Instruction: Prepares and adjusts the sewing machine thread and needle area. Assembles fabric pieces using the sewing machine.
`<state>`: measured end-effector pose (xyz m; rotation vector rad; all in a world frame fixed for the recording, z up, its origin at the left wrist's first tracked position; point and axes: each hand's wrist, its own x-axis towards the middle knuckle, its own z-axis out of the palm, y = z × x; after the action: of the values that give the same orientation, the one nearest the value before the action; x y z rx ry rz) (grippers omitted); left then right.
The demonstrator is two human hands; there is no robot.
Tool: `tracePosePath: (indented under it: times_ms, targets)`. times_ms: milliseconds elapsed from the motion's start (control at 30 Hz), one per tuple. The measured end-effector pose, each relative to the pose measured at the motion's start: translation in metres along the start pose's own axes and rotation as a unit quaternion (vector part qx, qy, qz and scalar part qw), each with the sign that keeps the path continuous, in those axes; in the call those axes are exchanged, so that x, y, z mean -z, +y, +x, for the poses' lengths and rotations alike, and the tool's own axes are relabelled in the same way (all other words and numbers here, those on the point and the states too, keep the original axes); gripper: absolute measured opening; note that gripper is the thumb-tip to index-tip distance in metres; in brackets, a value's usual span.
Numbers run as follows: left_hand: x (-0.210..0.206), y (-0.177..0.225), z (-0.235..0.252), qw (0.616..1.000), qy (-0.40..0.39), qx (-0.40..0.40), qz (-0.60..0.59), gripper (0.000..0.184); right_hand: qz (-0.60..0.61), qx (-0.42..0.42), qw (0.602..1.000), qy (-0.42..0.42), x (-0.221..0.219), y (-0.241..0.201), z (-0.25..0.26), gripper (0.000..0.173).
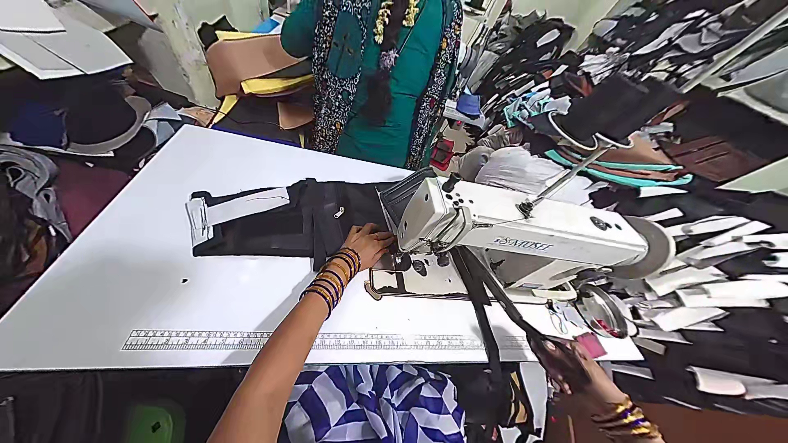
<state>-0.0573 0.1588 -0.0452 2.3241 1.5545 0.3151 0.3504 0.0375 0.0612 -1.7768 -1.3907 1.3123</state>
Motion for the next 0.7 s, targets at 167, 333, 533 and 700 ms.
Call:
tracePosePath:
  times_ms: [167,333,533,700]
  targets:
    - [0.003,-0.010,0.015,1.000,0.019,0.019,-0.011,0.040,-0.050,0.074,0.985,-0.150,0.019,0.016,0.046,0.033]
    - [0.010,-0.006,0.020,0.998,-0.004,0.067,0.016,0.038,-0.160,0.068,0.963,-0.205,-0.013,-0.023,0.081,0.009]
    - [0.019,-0.024,-0.041,0.975,0.196,0.106,0.024,0.042,-0.220,0.130,0.940,-0.227,-0.018,-0.034,0.098,0.010]
    - [0.057,-0.106,-0.167,0.939,0.138,0.304,0.085,0.058,-0.101,0.126,0.985,-0.064,0.008,0.021,0.042,0.008]
